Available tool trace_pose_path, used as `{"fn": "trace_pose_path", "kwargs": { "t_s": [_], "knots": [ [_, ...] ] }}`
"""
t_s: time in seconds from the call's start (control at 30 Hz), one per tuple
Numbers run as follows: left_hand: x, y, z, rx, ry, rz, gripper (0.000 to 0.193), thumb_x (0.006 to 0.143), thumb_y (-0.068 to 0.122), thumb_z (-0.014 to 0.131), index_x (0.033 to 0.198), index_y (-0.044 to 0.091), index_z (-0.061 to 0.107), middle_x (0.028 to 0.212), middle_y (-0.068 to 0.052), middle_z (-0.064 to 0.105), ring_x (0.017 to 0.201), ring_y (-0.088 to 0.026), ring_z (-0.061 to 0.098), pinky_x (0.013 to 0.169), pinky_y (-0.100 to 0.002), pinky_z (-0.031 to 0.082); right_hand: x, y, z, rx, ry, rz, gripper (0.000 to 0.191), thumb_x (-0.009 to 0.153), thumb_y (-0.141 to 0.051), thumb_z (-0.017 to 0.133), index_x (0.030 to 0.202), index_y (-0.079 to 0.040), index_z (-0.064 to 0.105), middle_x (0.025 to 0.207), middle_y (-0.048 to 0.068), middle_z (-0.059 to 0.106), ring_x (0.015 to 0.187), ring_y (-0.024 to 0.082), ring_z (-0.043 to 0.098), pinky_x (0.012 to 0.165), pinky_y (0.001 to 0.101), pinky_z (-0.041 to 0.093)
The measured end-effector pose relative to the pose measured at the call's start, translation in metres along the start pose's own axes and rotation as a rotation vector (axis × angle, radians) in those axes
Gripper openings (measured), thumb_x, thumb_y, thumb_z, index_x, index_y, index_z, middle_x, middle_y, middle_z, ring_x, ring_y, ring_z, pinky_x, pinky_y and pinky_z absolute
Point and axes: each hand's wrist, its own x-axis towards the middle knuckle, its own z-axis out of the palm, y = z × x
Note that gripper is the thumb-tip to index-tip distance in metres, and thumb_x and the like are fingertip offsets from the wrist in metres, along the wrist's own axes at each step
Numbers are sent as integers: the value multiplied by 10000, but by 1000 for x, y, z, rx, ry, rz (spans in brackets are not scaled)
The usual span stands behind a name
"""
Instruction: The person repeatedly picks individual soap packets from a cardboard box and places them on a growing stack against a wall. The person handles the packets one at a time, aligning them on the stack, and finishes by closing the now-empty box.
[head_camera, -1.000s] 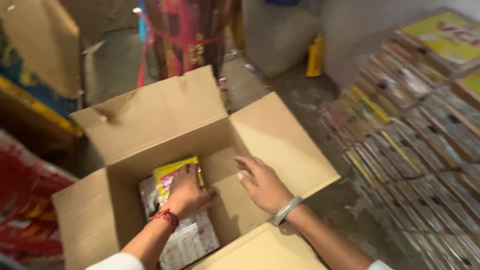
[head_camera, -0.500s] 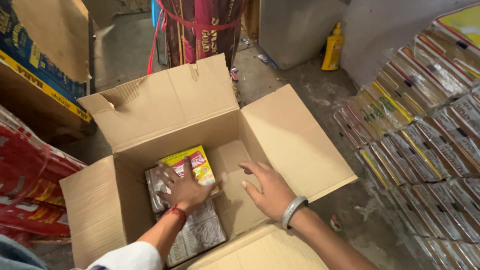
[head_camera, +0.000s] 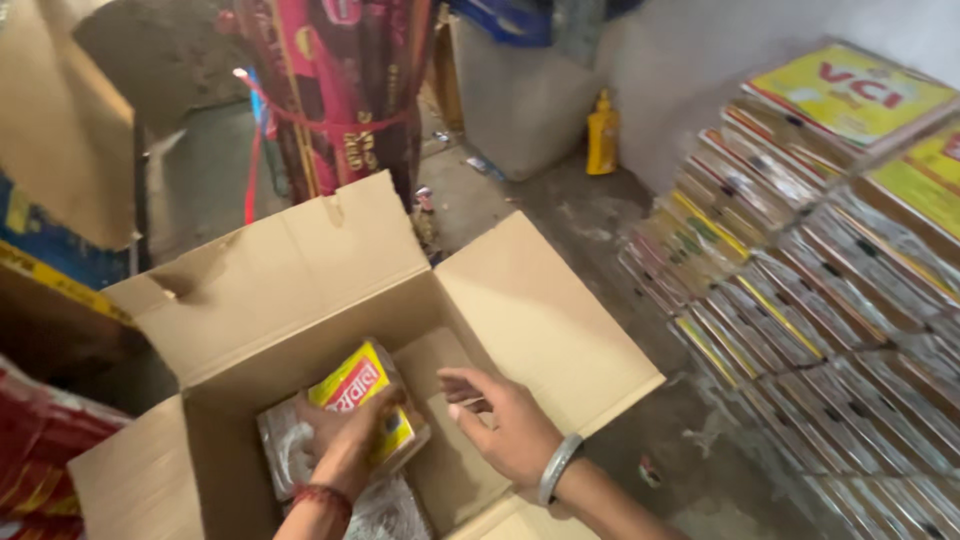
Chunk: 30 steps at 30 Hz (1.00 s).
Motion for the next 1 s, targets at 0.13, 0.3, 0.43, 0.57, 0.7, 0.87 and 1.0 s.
{"fn": "trace_pose_path", "kwargs": {
  "t_s": [0.13,0.3,0.43,0.57,0.7,0.87,1.0],
  "knots": [
    [-33,20,26,-387,7,-199,1238,646,212,834,1600,172,47,1356,-234,523,1138,-365,638,884,-555,578,-17,-24,-12,-113,43,-118,887,829,-278,866,1508,-12,361,1472,237,517,1327,308,499,1063,411,409],
    [-108,71,70,-131,-210,287,1251,600,200,920,1541,84,103,1364,-181,544,1175,-285,649,967,-448,553,-46,-47,-41,167,330,-92,819,784,-232,806,1477,-8,432,1358,172,653,1267,243,632,1060,364,511],
    [-164,103,110,-181,-501,561,1188,663,183,849,1569,60,91,1294,-191,585,1105,-258,722,927,-404,615,-86,-48,-108,481,554,-207,758,824,-99,758,1498,59,449,1439,209,611,1350,253,560,1124,370,418],
    [-217,114,160,-305,-887,610,989,788,88,820,1509,4,148,1310,-232,620,1148,-268,707,957,-423,599,-146,-38,-160,788,764,-304,740,837,-22,668,1533,55,425,1435,257,593,1309,346,576,1095,463,453],
    [-281,106,202,-452,-1300,370,717,849,44,728,1464,-53,372,1322,-233,670,1184,-258,686,1005,-421,568,-225,-26,-185,898,1045,-445,713,876,-57,600,1552,37,395,1461,268,548,1334,396,548,1099,555,425],
    [-339,103,236,-282,-1808,606,699,971,86,688,1566,11,329,1440,-181,592,1322,-238,578,1094,-399,465,-328,-38,-185,664,1329,-568,702,931,-129,605,1583,-6,375,1514,232,516,1379,371,522,1115,545,391],
    [-374,94,254,76,-1757,1037,513,1025,200,623,1484,12,491,1452,-174,585,1367,-301,548,1133,-404,420,-383,-64,-189,495,1618,-574,701,959,-183,618,1604,-37,386,1533,203,517,1396,340,520,1113,512,377]
  ]
}}
